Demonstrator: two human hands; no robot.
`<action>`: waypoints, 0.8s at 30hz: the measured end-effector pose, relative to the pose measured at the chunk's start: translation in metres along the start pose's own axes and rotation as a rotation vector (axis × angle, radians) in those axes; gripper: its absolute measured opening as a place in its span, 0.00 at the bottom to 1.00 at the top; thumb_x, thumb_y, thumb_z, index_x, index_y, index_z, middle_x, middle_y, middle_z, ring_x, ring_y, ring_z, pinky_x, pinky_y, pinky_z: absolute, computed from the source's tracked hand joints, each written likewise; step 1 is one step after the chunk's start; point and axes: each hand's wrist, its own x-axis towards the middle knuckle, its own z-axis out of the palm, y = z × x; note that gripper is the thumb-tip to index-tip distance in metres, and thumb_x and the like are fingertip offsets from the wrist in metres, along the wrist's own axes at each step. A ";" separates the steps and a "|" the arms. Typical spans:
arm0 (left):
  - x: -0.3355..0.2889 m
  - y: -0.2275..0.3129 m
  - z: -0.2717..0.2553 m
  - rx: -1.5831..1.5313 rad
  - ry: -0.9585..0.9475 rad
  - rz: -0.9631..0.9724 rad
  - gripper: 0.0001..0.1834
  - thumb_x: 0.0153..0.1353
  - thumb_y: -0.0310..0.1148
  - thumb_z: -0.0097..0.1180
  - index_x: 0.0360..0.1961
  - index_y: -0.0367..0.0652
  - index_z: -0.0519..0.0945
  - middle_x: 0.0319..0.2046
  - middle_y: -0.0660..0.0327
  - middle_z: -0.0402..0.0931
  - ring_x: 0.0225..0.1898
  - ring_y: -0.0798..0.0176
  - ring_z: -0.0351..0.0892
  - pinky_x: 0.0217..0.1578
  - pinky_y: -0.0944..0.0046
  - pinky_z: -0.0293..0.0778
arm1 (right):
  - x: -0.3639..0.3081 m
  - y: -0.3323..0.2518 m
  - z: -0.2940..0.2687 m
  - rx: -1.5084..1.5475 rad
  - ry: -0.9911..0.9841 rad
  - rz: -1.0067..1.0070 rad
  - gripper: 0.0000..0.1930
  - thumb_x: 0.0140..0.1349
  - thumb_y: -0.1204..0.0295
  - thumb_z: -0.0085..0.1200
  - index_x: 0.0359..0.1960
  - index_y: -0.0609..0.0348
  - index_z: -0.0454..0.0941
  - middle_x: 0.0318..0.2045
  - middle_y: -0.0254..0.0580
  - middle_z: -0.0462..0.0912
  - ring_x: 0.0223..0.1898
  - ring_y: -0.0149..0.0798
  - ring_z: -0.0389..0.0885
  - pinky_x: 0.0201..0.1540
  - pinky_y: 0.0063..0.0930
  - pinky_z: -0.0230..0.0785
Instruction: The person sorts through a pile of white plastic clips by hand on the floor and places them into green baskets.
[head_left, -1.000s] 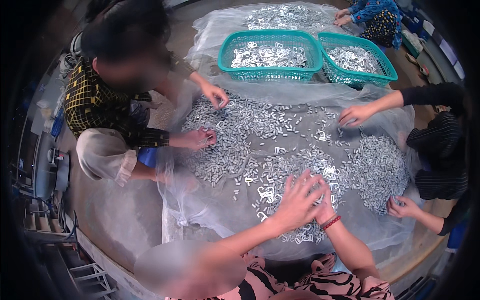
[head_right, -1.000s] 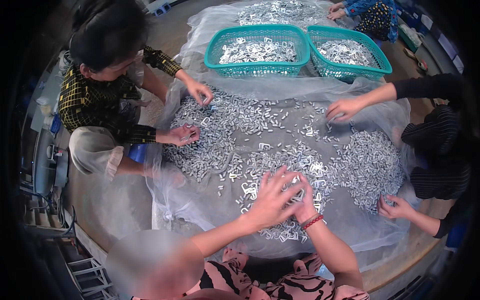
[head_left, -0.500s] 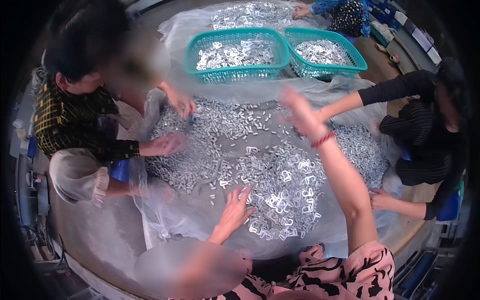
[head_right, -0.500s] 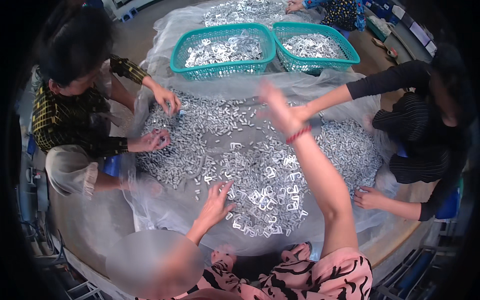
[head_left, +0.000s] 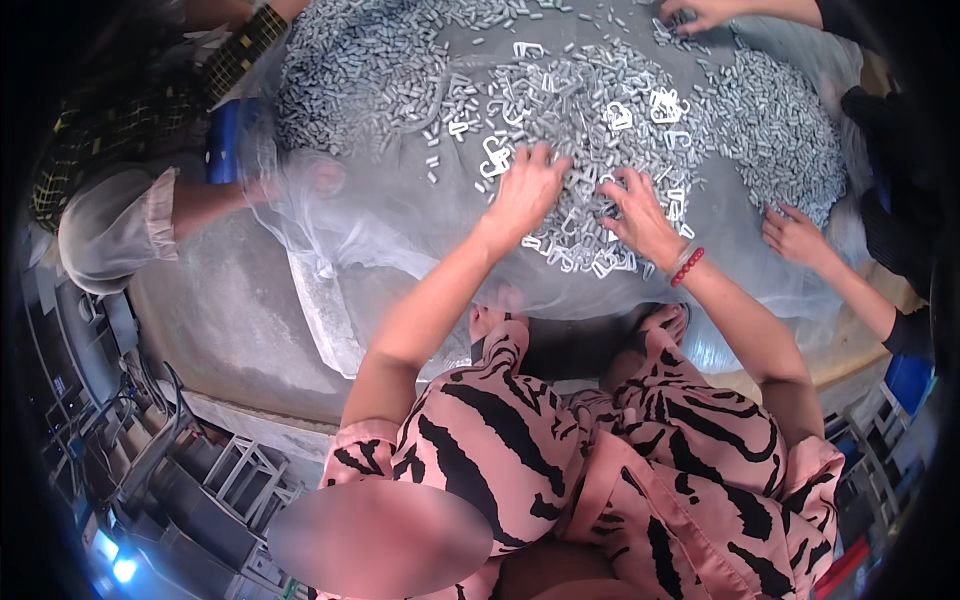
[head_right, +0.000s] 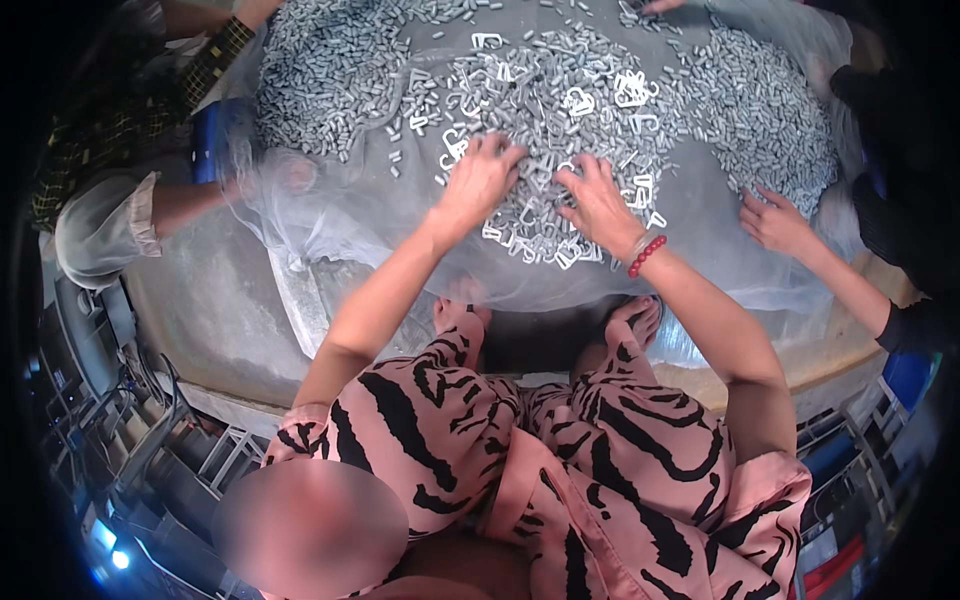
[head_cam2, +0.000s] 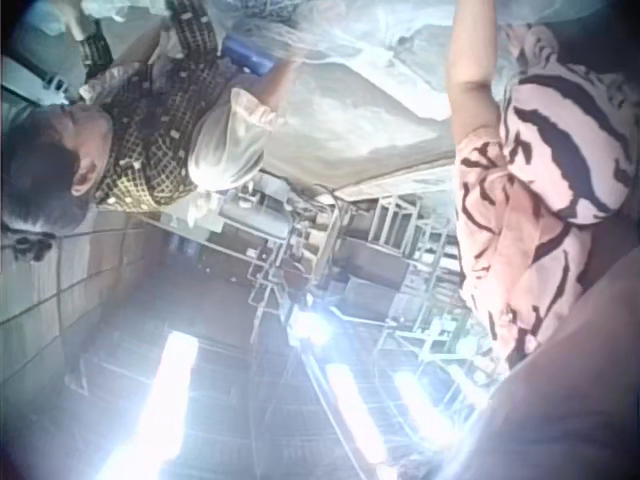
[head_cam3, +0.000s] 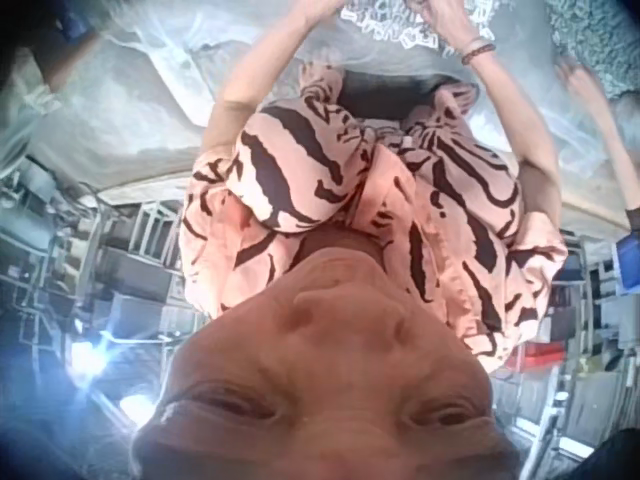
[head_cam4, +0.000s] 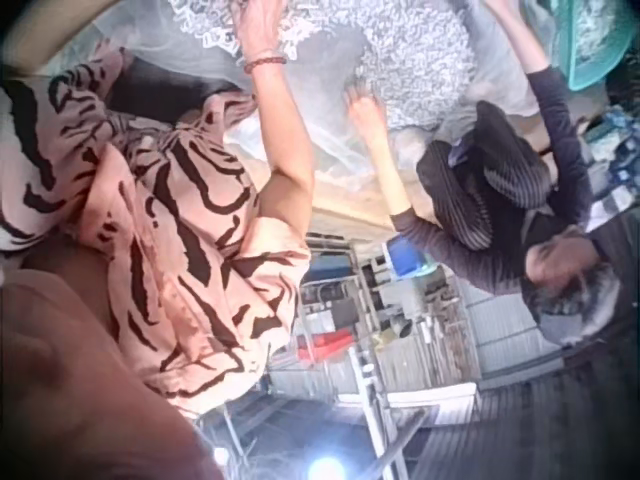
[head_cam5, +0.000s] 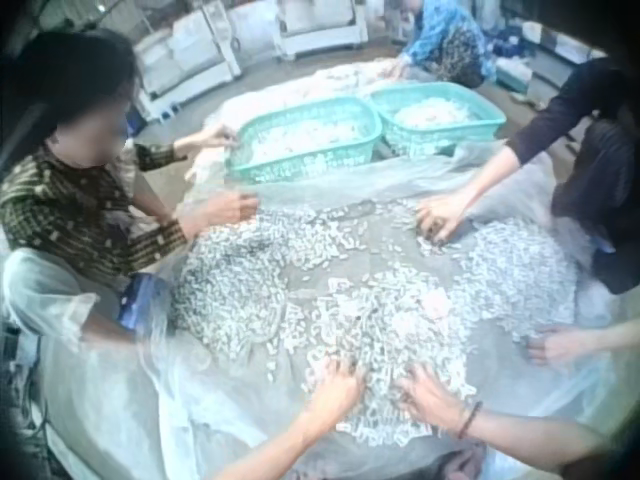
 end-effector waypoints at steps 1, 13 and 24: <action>-0.007 0.005 -0.002 -0.038 0.014 -0.032 0.13 0.55 0.32 0.54 0.43 0.47 0.75 0.40 0.54 0.71 0.42 0.46 0.73 0.39 0.52 0.74 | 0.005 0.005 -0.004 -0.006 0.013 -0.008 0.27 0.44 0.73 0.65 0.49 0.55 0.72 0.49 0.56 0.68 0.48 0.58 0.66 0.52 0.41 0.63; -0.016 -0.045 -0.055 -0.593 0.029 -0.239 0.15 0.55 0.34 0.59 0.37 0.31 0.78 0.47 0.54 0.72 0.37 0.67 0.77 0.28 0.67 0.75 | 0.065 -0.013 -0.087 1.204 -0.347 0.575 0.19 0.62 0.67 0.52 0.50 0.66 0.68 0.42 0.46 0.75 0.38 0.43 0.79 0.31 0.36 0.81; -0.007 -0.034 -0.069 -1.597 -0.153 -0.438 0.11 0.52 0.16 0.54 0.31 0.36 0.65 0.38 0.47 0.75 0.38 0.53 0.81 0.32 0.65 0.81 | 0.063 -0.004 -0.091 1.495 -0.280 0.580 0.21 0.62 0.74 0.49 0.55 0.71 0.64 0.45 0.56 0.76 0.45 0.48 0.79 0.46 0.40 0.76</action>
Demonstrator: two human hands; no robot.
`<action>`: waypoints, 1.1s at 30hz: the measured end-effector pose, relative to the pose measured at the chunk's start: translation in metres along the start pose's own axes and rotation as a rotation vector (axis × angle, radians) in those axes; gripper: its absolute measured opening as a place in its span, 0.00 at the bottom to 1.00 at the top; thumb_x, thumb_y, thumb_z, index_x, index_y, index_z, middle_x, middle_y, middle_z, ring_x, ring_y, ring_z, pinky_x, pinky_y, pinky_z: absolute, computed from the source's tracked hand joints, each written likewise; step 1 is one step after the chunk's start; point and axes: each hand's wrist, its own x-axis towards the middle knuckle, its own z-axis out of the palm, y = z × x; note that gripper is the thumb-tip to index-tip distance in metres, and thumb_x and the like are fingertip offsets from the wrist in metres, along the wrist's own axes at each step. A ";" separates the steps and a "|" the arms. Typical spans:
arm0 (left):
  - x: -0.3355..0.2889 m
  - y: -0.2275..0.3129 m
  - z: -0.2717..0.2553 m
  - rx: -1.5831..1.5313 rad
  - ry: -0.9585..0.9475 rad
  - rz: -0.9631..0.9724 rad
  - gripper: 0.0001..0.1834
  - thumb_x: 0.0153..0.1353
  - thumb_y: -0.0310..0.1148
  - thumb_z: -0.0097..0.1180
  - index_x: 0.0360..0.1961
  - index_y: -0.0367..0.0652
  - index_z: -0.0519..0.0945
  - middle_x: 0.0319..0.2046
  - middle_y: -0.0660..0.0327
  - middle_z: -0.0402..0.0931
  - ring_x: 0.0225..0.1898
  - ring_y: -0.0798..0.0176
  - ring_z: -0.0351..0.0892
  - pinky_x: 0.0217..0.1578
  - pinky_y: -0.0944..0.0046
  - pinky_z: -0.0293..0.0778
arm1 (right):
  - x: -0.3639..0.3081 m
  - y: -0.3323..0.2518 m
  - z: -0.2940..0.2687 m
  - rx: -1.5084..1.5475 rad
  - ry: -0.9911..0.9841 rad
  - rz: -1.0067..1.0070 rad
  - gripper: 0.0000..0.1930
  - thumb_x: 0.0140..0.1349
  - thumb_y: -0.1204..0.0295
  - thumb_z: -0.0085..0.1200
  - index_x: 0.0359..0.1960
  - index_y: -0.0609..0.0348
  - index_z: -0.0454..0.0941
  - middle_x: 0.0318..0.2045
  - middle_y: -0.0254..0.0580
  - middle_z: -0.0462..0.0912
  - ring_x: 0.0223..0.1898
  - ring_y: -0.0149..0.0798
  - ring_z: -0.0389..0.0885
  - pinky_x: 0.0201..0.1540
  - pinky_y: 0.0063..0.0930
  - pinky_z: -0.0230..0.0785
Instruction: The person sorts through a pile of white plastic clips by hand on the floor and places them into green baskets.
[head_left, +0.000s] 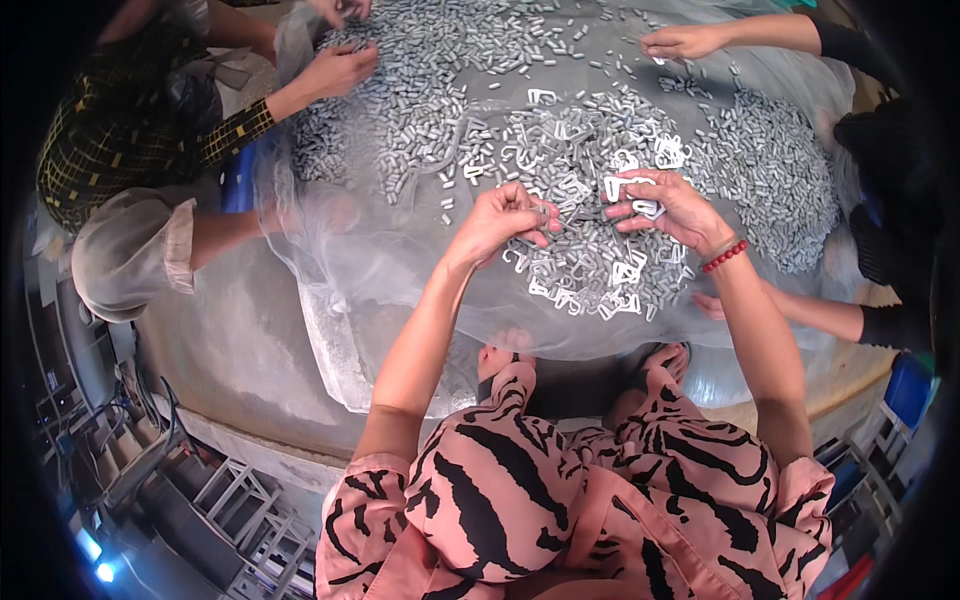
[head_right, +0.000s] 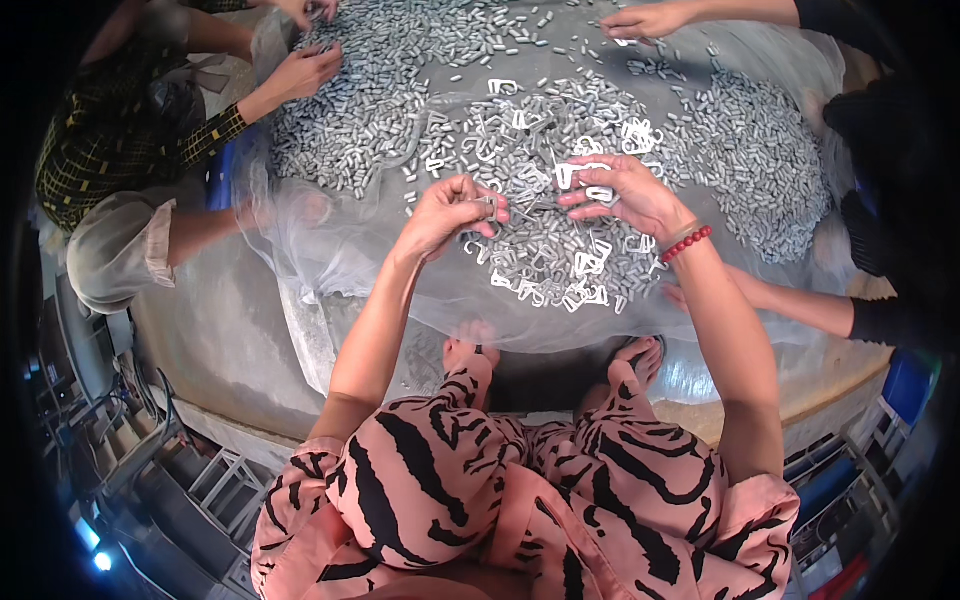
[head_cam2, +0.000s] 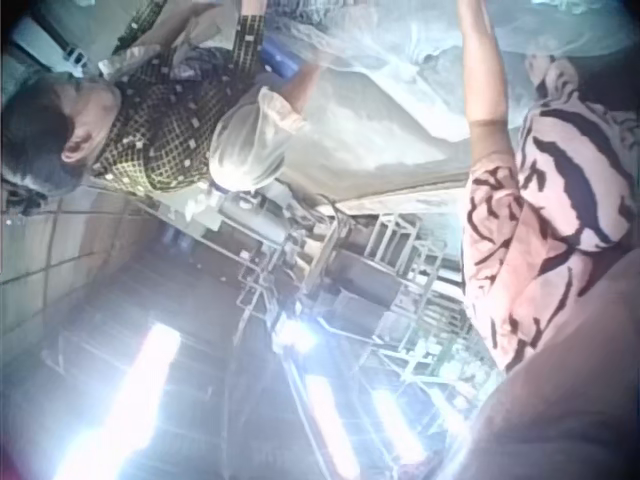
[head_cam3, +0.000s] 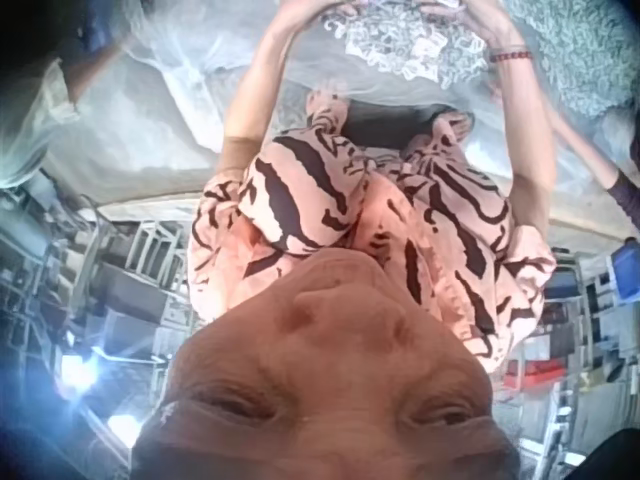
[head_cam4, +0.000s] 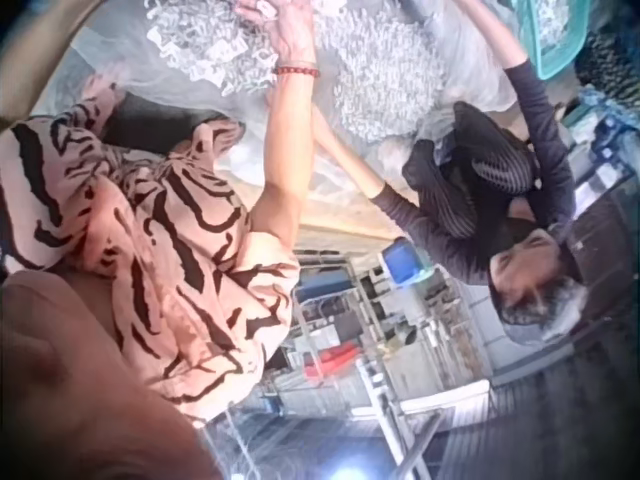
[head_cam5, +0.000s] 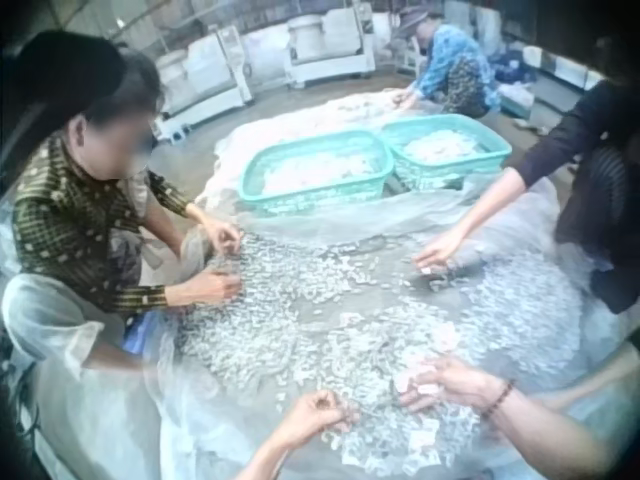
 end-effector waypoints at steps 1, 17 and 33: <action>-0.004 0.004 0.003 -0.006 -0.061 -0.032 0.15 0.52 0.16 0.55 0.39 0.37 0.65 0.39 0.46 0.74 0.39 0.53 0.81 0.31 0.66 0.80 | -0.002 0.000 0.001 0.004 0.003 0.005 0.21 0.62 0.74 0.49 0.55 0.71 0.64 0.45 0.56 0.76 0.45 0.48 0.79 0.46 0.40 0.76; -0.006 0.016 0.010 -0.014 -0.057 0.130 0.08 0.60 0.30 0.52 0.32 0.35 0.73 0.34 0.55 0.73 0.37 0.60 0.79 0.26 0.69 0.77 | 0.046 0.052 -0.008 -1.294 0.203 -0.752 0.19 0.53 0.65 0.60 0.47 0.53 0.74 0.34 0.45 0.73 0.38 0.43 0.77 0.34 0.35 0.72; 0.074 -0.040 0.021 1.577 0.008 0.397 0.18 0.51 0.35 0.61 0.44 0.43 0.76 0.43 0.51 0.73 0.35 0.45 0.78 0.38 0.50 0.74 | -0.030 0.007 -0.015 0.231 -0.263 -0.222 0.17 0.55 0.76 0.52 0.46 0.55 0.64 0.42 0.52 0.73 0.43 0.52 0.78 0.28 0.32 0.77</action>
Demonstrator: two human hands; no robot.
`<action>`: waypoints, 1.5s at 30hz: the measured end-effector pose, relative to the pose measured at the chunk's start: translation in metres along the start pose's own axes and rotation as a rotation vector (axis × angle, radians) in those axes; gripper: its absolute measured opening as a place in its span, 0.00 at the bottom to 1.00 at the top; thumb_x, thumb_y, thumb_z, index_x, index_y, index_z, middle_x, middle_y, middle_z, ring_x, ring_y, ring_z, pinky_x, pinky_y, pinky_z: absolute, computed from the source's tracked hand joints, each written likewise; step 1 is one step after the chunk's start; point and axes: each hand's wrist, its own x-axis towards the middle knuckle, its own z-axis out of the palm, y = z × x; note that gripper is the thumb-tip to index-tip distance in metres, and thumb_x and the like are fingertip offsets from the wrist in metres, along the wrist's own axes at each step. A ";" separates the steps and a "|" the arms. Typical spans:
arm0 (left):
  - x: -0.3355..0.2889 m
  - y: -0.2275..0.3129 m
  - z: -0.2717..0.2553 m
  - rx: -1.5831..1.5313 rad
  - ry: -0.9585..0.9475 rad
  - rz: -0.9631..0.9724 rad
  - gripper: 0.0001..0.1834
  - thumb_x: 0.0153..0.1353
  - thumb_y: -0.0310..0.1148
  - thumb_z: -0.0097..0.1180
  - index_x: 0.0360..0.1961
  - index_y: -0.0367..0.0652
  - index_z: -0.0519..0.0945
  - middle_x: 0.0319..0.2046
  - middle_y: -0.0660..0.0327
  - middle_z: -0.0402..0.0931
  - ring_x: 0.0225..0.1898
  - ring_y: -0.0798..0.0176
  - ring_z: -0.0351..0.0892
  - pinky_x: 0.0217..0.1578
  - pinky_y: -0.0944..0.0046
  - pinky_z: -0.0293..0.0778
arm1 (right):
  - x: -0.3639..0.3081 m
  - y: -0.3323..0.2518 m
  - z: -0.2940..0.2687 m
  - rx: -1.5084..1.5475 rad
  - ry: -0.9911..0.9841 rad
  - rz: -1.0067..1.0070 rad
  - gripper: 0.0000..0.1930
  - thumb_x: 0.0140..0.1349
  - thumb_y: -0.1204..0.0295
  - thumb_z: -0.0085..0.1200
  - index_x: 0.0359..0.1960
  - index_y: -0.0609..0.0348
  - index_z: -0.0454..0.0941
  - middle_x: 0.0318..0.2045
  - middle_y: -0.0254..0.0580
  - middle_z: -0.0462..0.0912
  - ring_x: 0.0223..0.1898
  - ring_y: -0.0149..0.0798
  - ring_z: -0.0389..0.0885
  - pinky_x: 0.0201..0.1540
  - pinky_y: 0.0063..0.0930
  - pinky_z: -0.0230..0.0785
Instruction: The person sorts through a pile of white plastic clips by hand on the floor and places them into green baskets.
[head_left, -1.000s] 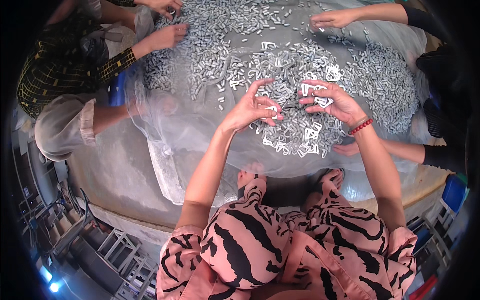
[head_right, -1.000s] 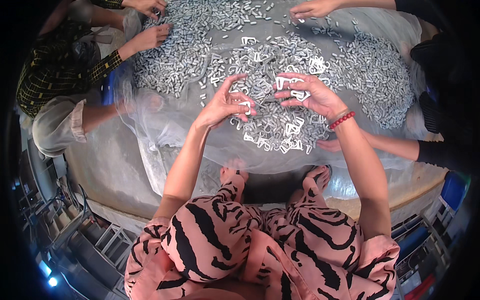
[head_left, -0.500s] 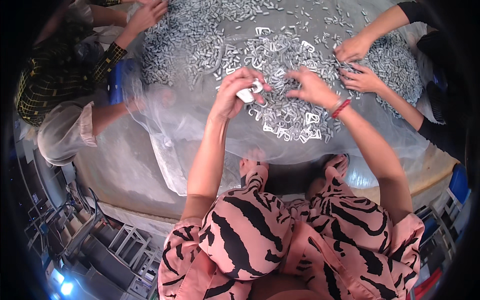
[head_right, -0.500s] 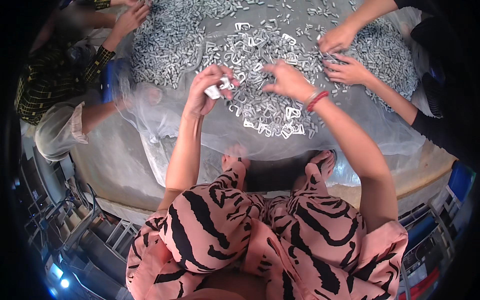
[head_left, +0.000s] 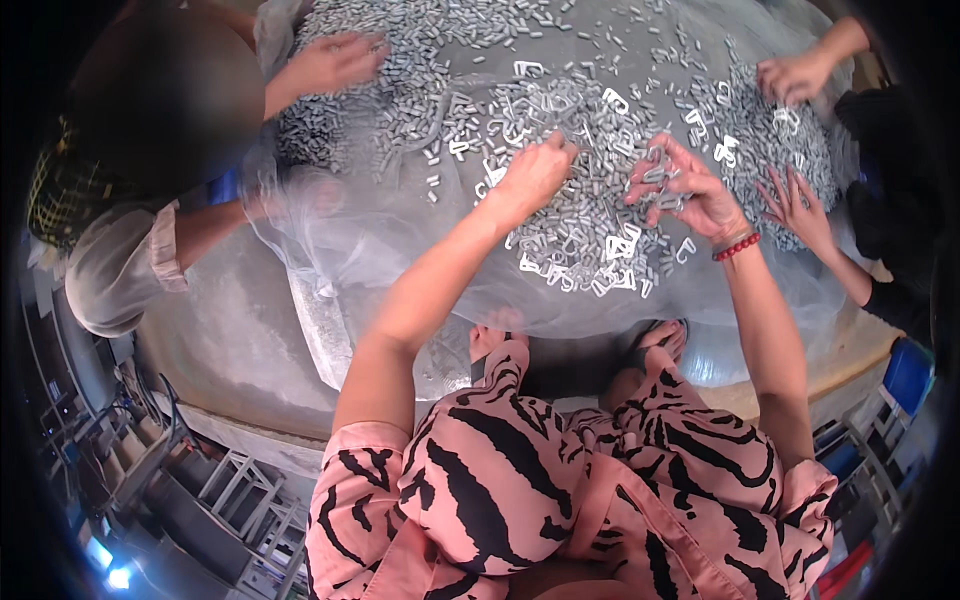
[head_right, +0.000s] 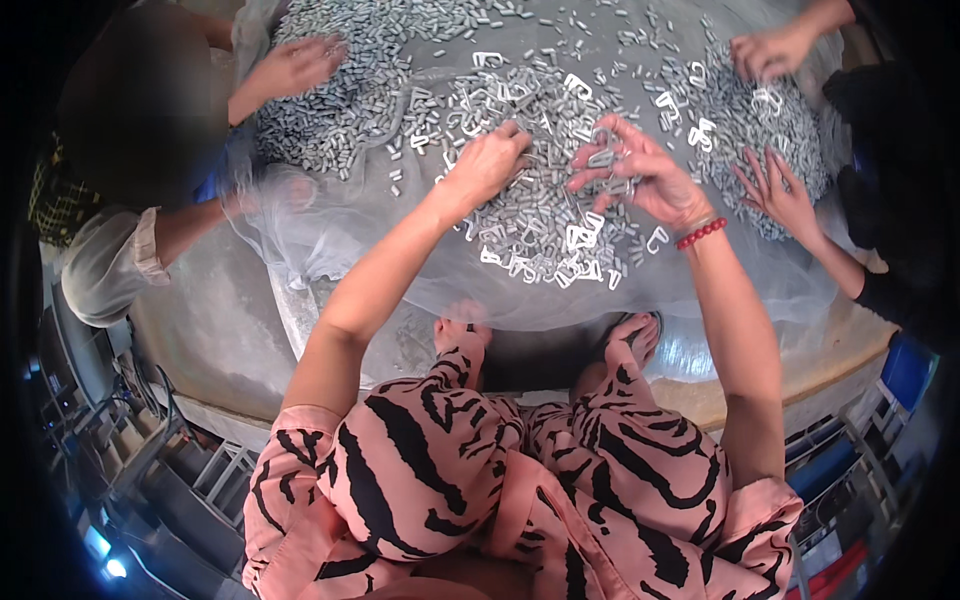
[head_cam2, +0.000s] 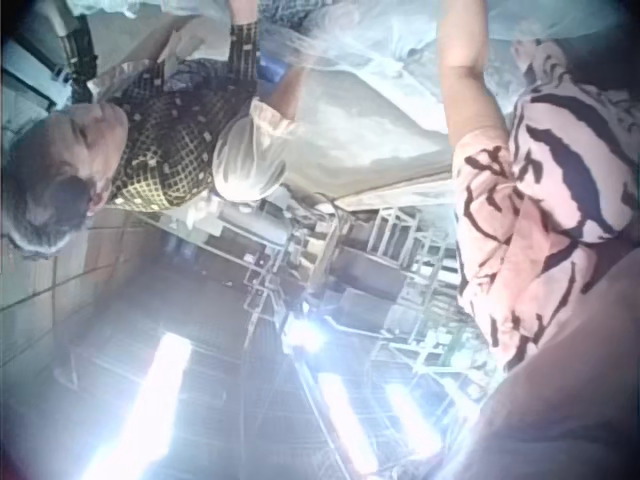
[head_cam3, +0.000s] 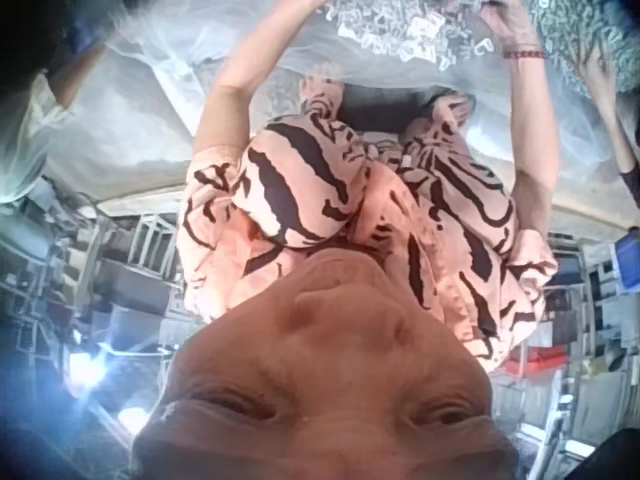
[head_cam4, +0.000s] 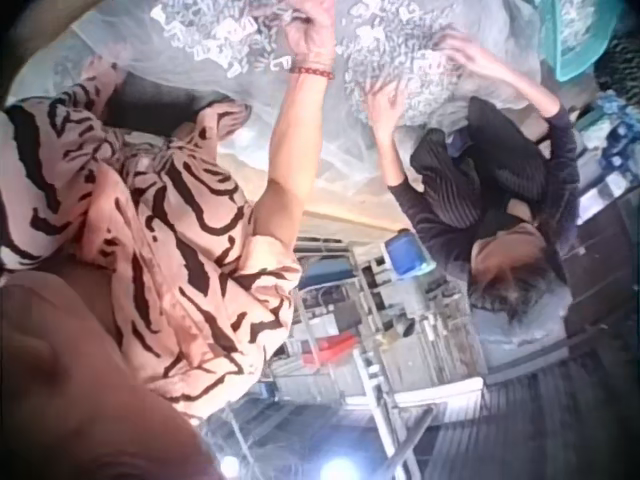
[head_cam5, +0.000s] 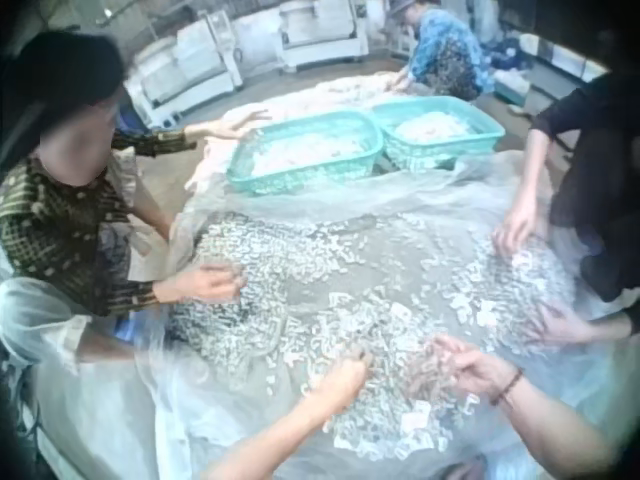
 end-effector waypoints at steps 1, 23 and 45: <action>-0.005 0.001 -0.004 0.010 0.005 -0.006 0.14 0.53 0.35 0.60 0.38 0.40 0.75 0.37 0.52 0.75 0.32 0.48 0.78 0.36 0.53 0.74 | -0.001 -0.002 0.000 -0.016 0.001 0.020 0.14 0.54 0.73 0.56 0.41 0.57 0.67 0.37 0.50 0.76 0.41 0.49 0.80 0.26 0.30 0.77; -0.043 0.010 -0.062 -1.919 -0.110 -0.401 0.14 0.62 0.33 0.45 0.44 0.35 0.71 0.38 0.54 0.73 0.28 0.65 0.74 0.27 0.65 0.78 | 0.012 -0.008 -0.003 -0.309 0.404 0.197 0.13 0.58 0.69 0.56 0.42 0.62 0.76 0.36 0.38 0.81 0.35 0.35 0.81 0.32 0.25 0.73; -0.023 0.050 -0.096 -0.395 0.507 -0.070 0.08 0.49 0.22 0.59 0.33 0.37 0.77 0.38 0.57 0.72 0.32 0.54 0.77 0.31 0.60 0.75 | 0.016 0.007 0.034 -0.197 0.188 0.330 0.08 0.56 0.73 0.55 0.35 0.64 0.78 0.28 0.39 0.80 0.28 0.34 0.79 0.31 0.31 0.76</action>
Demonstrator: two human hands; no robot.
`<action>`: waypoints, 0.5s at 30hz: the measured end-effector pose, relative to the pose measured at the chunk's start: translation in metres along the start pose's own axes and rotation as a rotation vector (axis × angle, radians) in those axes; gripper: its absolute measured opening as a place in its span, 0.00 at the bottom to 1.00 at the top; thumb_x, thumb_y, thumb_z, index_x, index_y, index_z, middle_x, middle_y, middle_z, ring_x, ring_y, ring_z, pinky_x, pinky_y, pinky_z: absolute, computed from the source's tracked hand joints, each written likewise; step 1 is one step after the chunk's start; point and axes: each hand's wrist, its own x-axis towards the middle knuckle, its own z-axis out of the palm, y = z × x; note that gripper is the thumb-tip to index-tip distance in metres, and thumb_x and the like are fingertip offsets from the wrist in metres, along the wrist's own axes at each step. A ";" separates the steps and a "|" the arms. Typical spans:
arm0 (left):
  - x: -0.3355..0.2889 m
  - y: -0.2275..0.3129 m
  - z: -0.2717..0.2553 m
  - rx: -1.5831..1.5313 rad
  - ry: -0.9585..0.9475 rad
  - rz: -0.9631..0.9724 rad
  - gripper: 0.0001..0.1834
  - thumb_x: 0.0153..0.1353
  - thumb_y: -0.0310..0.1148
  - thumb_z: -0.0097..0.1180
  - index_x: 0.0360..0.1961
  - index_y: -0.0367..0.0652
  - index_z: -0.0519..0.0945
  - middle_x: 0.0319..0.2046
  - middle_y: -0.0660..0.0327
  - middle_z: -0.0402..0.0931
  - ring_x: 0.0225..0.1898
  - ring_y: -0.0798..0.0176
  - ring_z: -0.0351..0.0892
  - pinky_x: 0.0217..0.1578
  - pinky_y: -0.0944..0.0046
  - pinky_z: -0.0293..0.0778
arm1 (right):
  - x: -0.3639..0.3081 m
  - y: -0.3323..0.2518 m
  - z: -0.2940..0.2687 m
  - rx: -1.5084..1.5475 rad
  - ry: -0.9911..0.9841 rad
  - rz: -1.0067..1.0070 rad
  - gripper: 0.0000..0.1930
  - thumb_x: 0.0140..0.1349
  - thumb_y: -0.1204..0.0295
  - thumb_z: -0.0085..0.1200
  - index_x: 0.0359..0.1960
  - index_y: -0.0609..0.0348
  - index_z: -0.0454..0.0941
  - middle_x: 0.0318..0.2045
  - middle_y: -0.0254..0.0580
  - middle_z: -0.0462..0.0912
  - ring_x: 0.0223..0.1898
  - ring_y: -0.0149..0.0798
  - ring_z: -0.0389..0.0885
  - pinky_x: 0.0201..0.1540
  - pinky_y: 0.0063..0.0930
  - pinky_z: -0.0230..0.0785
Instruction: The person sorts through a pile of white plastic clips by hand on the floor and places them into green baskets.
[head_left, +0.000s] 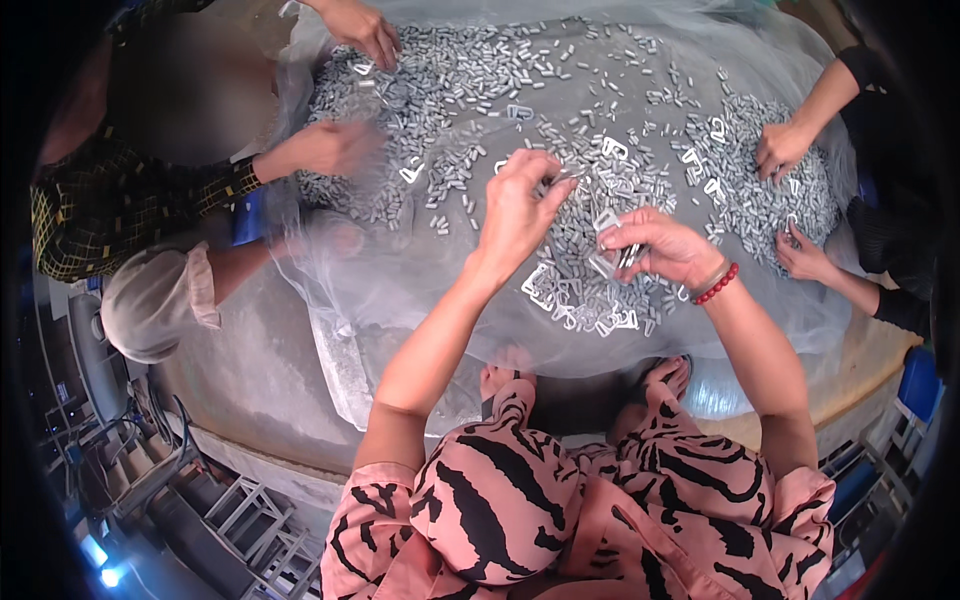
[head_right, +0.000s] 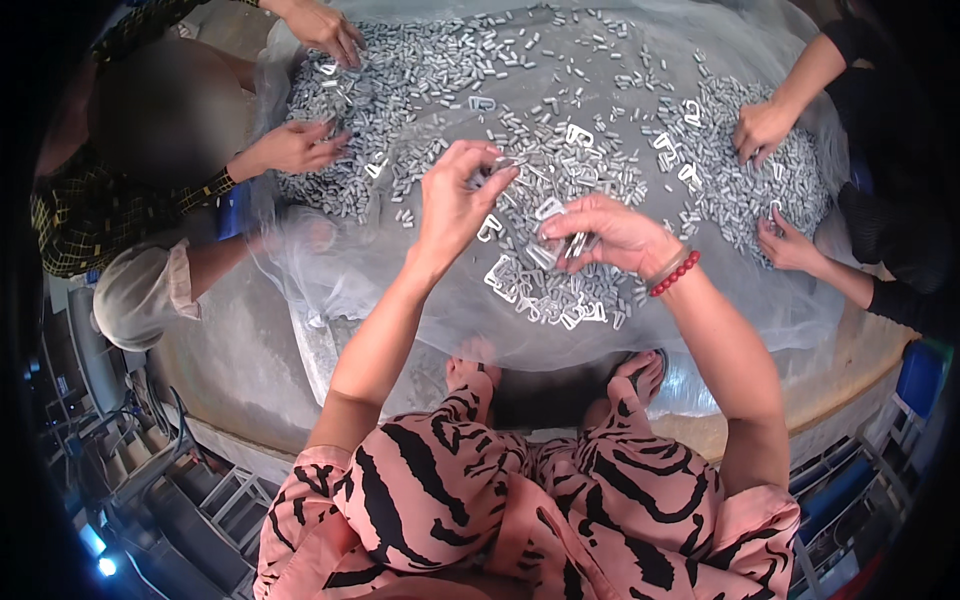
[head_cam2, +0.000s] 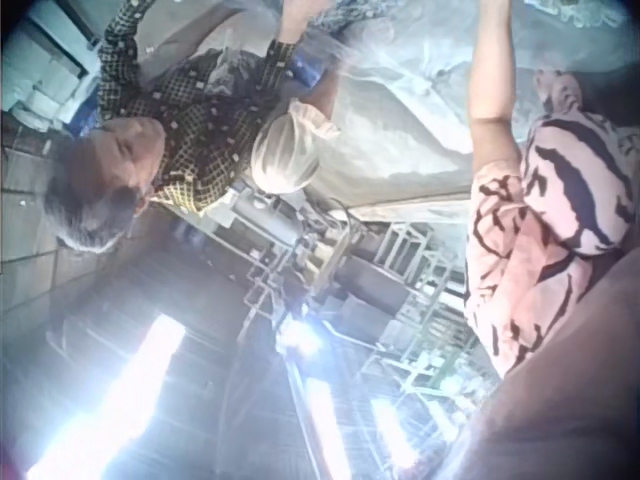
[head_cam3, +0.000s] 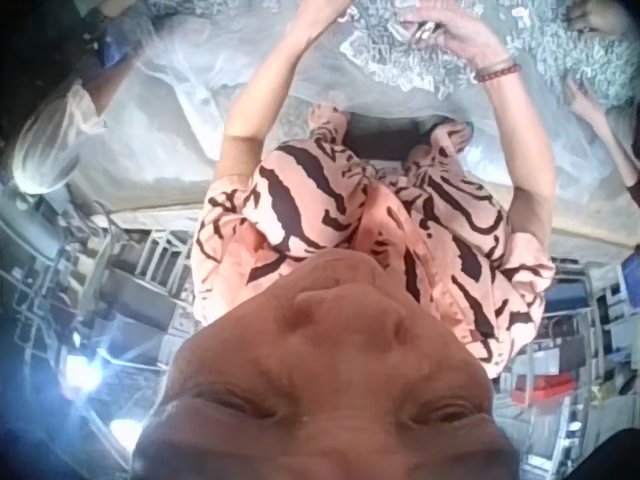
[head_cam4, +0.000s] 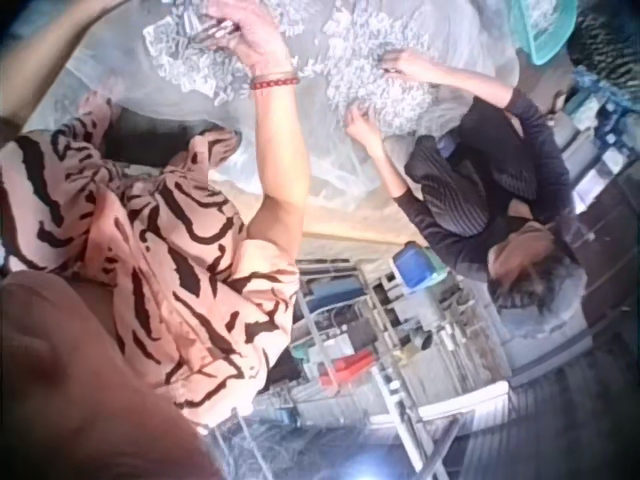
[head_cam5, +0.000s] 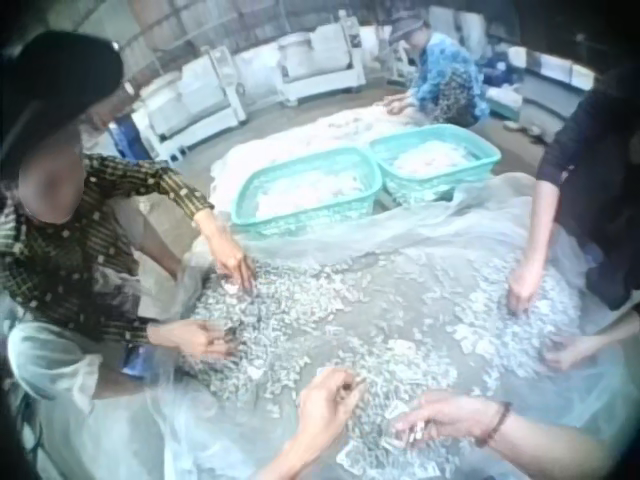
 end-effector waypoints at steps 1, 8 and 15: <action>0.004 -0.002 -0.002 -0.089 -0.026 -0.143 0.08 0.49 0.23 0.59 0.32 0.37 0.77 0.38 0.56 0.72 0.31 0.54 0.77 0.30 0.61 0.75 | 0.004 0.005 -0.004 0.046 -0.078 -0.021 0.07 0.56 0.74 0.54 0.35 0.64 0.78 0.28 0.39 0.80 0.31 0.34 0.80 0.30 0.34 0.78; -0.022 0.057 0.011 -0.130 -0.383 0.167 0.17 0.50 0.24 0.57 0.43 0.39 0.74 0.47 0.54 0.69 0.45 0.53 0.73 0.44 0.56 0.71 | 0.020 0.043 -0.010 0.518 -0.009 -0.127 0.14 0.64 0.67 0.39 0.44 0.60 0.72 0.41 0.43 0.77 0.47 0.42 0.76 0.47 0.45 0.74; -0.009 0.054 -0.020 0.022 -0.153 0.125 0.14 0.54 0.28 0.56 0.44 0.46 0.77 0.46 0.57 0.73 0.49 0.53 0.72 0.49 0.51 0.67 | 0.045 0.058 0.002 0.551 0.239 -0.015 0.16 0.66 0.61 0.39 0.49 0.55 0.71 0.48 0.44 0.74 0.49 0.42 0.73 0.47 0.46 0.73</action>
